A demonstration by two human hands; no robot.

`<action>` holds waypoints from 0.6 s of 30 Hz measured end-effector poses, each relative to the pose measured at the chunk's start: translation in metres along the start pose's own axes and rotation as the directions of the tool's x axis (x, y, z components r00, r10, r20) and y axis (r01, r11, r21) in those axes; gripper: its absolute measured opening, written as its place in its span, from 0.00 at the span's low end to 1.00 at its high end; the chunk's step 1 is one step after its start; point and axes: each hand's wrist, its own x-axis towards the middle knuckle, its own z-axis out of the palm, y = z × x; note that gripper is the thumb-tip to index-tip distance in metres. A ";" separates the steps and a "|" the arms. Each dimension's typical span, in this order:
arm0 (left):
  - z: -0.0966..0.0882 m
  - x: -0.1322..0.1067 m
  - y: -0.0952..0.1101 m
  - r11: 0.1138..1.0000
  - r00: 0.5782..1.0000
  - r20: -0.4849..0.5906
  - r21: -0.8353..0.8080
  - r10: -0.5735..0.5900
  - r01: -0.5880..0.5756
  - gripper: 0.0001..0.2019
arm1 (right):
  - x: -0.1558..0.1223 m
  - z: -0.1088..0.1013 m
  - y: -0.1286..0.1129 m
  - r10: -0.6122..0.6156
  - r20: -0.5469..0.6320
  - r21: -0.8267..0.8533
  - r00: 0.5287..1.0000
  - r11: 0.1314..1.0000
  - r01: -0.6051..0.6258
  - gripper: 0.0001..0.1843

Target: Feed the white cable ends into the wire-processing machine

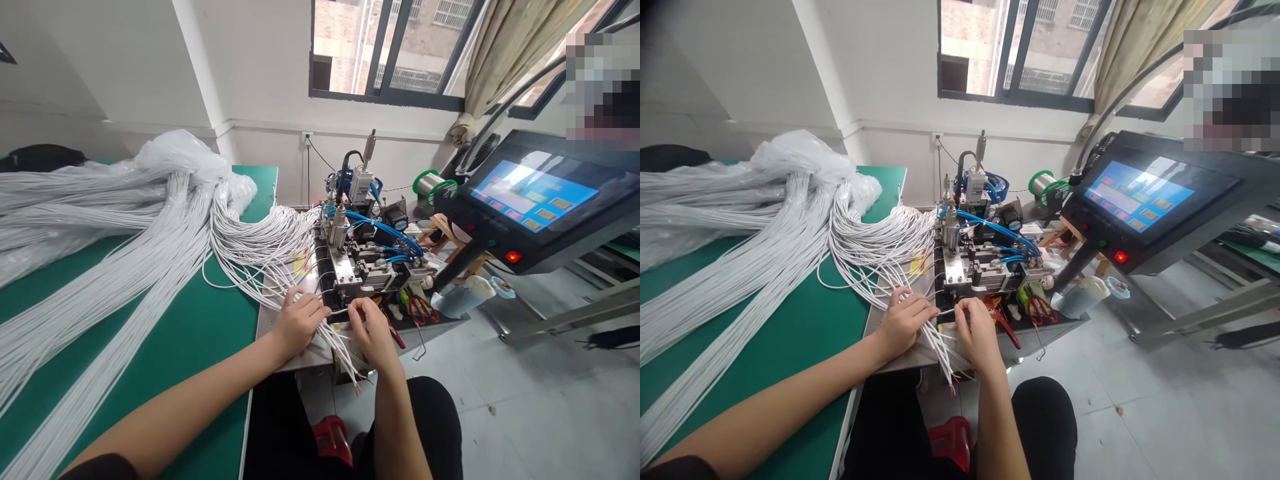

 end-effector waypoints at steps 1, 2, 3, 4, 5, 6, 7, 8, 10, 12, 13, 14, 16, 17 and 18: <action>0.000 0.000 0.000 0.999 0.999 0.011 -0.020 0.040 -0.039 0.13 | 0.000 -0.001 -0.003 -0.003 0.017 0.048 1.000 0.999 0.002 0.09; -0.001 -0.001 -0.001 0.997 0.997 0.022 -0.033 0.076 -0.075 0.14 | 0.000 -0.001 -0.007 -0.014 0.035 0.091 0.999 0.996 0.011 0.09; 0.000 -0.001 -0.001 0.994 0.994 0.031 -0.040 0.103 -0.102 0.15 | 0.000 -0.002 -0.010 -0.030 0.049 0.125 0.998 0.992 0.023 0.10; 0.000 -0.002 -0.001 0.992 0.992 0.038 -0.041 0.118 -0.117 0.15 | 0.000 -0.003 -0.013 -0.045 0.056 0.151 0.997 0.988 0.036 0.10; 0.000 -0.002 -0.001 0.992 0.992 0.042 -0.038 0.123 -0.121 0.15 | 0.000 -0.004 -0.014 -0.058 0.057 0.167 0.997 0.985 0.048 0.10; 0.001 -0.002 0.000 0.993 0.992 0.044 -0.034 0.118 -0.117 0.14 | 0.000 -0.005 -0.014 -0.065 0.053 0.172 0.996 0.984 0.055 0.10; 0.001 -0.002 0.000 0.994 0.993 0.042 -0.030 0.110 -0.109 0.14 | 0.000 -0.007 -0.013 -0.062 0.043 0.165 0.997 0.985 0.055 0.10; 0.002 -0.002 0.001 0.995 0.994 0.040 -0.025 0.099 -0.098 0.13 | 0.001 -0.008 -0.010 -0.052 0.026 0.144 0.998 0.988 0.047 0.10; 0.003 -0.001 0.003 0.998 0.997 0.043 -0.012 0.067 -0.066 0.13 | 0.002 -0.011 0.001 -0.015 -0.006 0.078 1.000 0.997 0.016 0.10; 0.004 0.000 0.005 1.000 0.997 0.073 0.009 0.027 -0.027 0.16 | 0.005 -0.012 0.014 0.026 0.007 0.027 1.000 0.999 -0.027 0.10; 0.005 0.001 0.006 1.000 0.995 0.097 0.020 0.011 -0.013 0.17 | 0.007 -0.013 0.021 0.048 0.036 0.027 0.998 0.998 -0.049 0.11; 0.006 0.002 0.007 1.000 0.992 0.122 0.030 0.000 -0.003 0.18 | 0.008 -0.012 0.028 0.067 0.064 0.044 0.996 0.997 -0.070 0.11; 0.007 0.003 0.007 0.999 0.987 0.160 0.045 -0.018 0.011 0.20 | 0.011 -0.009 0.039 0.103 0.098 0.104 0.990 0.988 -0.113 0.12; 0.008 0.004 0.007 0.999 0.984 0.177 0.050 -0.025 0.016 0.20 | 0.012 -0.008 0.043 0.118 0.104 0.139 0.988 0.981 -0.132 0.13; 0.009 0.005 0.007 0.998 0.980 0.195 0.055 -0.029 0.019 0.20 | 0.012 -0.006 0.046 0.131 0.109 0.176 0.985 0.973 -0.148 0.13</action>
